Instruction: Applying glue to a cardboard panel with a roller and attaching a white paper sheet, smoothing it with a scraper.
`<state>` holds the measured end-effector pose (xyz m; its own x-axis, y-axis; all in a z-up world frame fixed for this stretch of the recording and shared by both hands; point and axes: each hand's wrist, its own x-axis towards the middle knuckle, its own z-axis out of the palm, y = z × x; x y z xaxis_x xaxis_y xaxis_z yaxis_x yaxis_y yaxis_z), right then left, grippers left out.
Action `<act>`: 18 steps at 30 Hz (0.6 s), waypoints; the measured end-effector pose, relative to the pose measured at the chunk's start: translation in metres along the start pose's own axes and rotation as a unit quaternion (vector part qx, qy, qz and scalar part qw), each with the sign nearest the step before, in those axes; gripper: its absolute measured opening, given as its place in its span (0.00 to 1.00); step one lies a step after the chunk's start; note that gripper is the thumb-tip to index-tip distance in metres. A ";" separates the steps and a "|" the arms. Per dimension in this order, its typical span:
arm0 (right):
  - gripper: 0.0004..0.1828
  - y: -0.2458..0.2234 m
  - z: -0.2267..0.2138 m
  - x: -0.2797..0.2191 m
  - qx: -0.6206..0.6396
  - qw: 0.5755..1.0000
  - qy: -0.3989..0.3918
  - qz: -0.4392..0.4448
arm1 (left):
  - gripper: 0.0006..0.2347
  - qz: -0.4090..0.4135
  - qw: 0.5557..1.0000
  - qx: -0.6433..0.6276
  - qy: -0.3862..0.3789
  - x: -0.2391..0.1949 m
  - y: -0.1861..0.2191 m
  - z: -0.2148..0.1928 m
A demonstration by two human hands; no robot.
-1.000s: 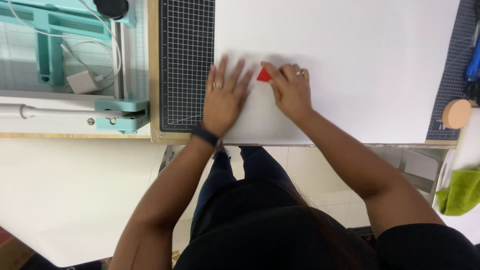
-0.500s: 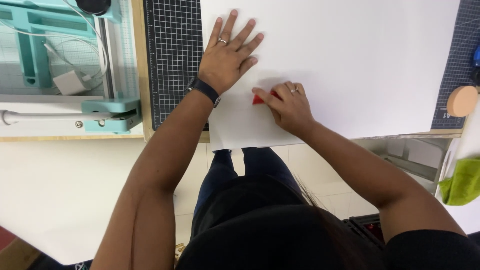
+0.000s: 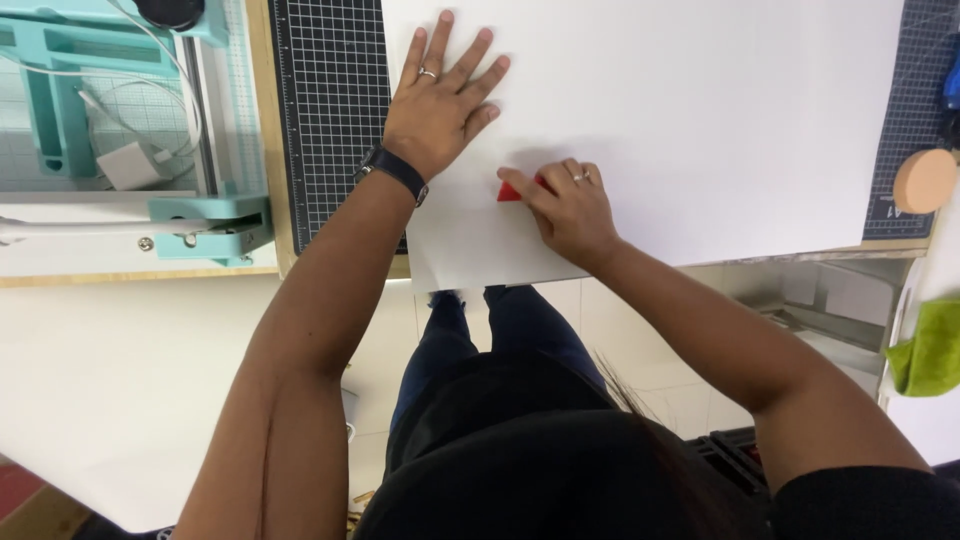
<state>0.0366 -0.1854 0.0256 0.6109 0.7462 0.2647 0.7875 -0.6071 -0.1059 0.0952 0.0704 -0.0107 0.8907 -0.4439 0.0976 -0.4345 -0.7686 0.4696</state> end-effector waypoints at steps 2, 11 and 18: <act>0.22 -0.003 0.001 -0.002 0.007 1.000 -0.020 -0.006 | 0.24 -0.009 1.000 -0.001 -0.020 -0.005 0.004 0.003; 0.22 -0.001 0.002 0.000 0.030 0.999 -0.032 0.002 | 0.23 -0.009 0.999 0.036 0.014 -0.003 0.008 0.008; 0.25 0.036 0.034 0.076 -0.093 0.991 0.095 0.032 | 0.23 -0.136 0.983 0.112 0.057 -0.013 0.017 0.019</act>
<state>0.1140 -0.1413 0.0094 0.6186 0.6511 0.4397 0.7088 -0.7039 0.0452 0.0736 0.0544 -0.0206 0.9817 -0.1633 0.0983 -0.1851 -0.9396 0.2879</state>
